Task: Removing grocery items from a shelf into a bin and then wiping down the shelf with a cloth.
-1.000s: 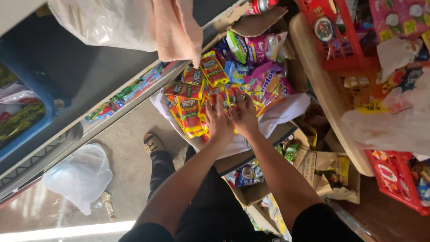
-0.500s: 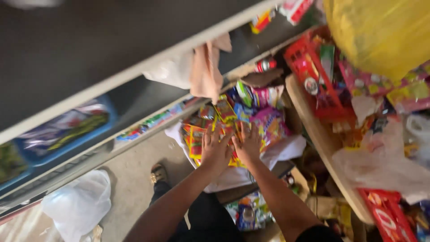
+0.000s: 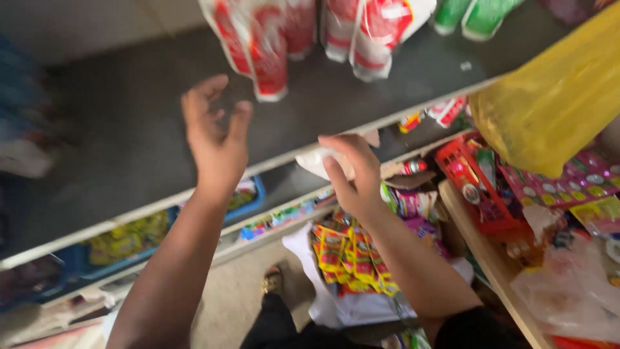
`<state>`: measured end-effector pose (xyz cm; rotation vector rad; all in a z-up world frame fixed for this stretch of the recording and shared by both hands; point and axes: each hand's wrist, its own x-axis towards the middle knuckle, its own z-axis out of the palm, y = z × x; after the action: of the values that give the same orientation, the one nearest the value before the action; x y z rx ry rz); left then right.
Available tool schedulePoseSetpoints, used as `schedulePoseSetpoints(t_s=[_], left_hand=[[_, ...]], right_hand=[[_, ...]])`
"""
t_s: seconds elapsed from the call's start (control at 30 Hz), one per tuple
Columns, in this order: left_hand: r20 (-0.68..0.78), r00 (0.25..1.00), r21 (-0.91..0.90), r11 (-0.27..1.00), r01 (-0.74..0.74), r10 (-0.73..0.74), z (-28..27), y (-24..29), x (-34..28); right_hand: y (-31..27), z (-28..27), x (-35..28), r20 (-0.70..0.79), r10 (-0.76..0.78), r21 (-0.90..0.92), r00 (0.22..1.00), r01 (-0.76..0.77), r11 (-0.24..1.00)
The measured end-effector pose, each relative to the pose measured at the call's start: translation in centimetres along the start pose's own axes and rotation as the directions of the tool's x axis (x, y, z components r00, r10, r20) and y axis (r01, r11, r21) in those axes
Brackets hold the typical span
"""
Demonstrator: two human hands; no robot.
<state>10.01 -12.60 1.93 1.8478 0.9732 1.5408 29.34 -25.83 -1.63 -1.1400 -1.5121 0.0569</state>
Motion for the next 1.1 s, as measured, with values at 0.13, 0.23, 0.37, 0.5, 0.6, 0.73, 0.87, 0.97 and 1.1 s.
schedulePoseSetpoints(t_s=[0.13,0.23,0.37,0.5,0.6,0.73,0.87,0.97,1.1], left_hand=[[-0.041,0.977,-0.19,0.958,-0.214,0.21,3.5,-10.7,5.5],[0.028,0.997,-0.349,0.934,0.08,-0.075,5.7,-15.8,9.9],[0.221,0.951,-0.386,0.876,0.29,-0.218,6.8,-15.5,11.9],[0.3,0.905,-0.203,0.907,0.369,-0.301,6.1,-11.6,11.7],[0.333,0.941,-0.538,0.807,0.242,-0.06,5.6,-10.1,10.9],[0.514,0.858,-0.375,0.894,0.244,-0.019,2.6,-9.4,10.7],[0.749,0.661,-0.285,0.92,0.268,0.039,0.5,-11.2,12.8],[0.643,0.757,-0.434,0.869,0.238,0.114,1.5,-12.9,15.0],[0.376,0.919,-0.595,0.792,0.139,0.121,6.7,-18.0,18.8]], right_hand=[[7.3,6.4,5.8,-0.019,0.224,0.334,0.974,-0.205,0.92],[11.2,9.4,9.9,-0.042,0.164,0.232,0.986,-0.15,0.961],[12.2,10.6,11.6,0.039,0.292,0.327,0.956,-0.288,0.9],[10.0,9.5,11.7,0.212,0.398,0.559,0.893,-0.445,0.7],[10.7,8.6,11.1,0.101,0.233,0.282,0.967,-0.253,0.925],[7.9,8.3,10.6,0.057,0.033,0.082,0.998,-0.038,0.996],[7.2,7.8,9.4,0.2,0.233,0.367,0.952,-0.294,0.883],[7.4,7.0,8.8,0.114,0.239,0.329,0.964,-0.264,0.907],[9.1,6.4,7.3,-0.091,0.409,0.545,0.908,-0.298,0.784]])
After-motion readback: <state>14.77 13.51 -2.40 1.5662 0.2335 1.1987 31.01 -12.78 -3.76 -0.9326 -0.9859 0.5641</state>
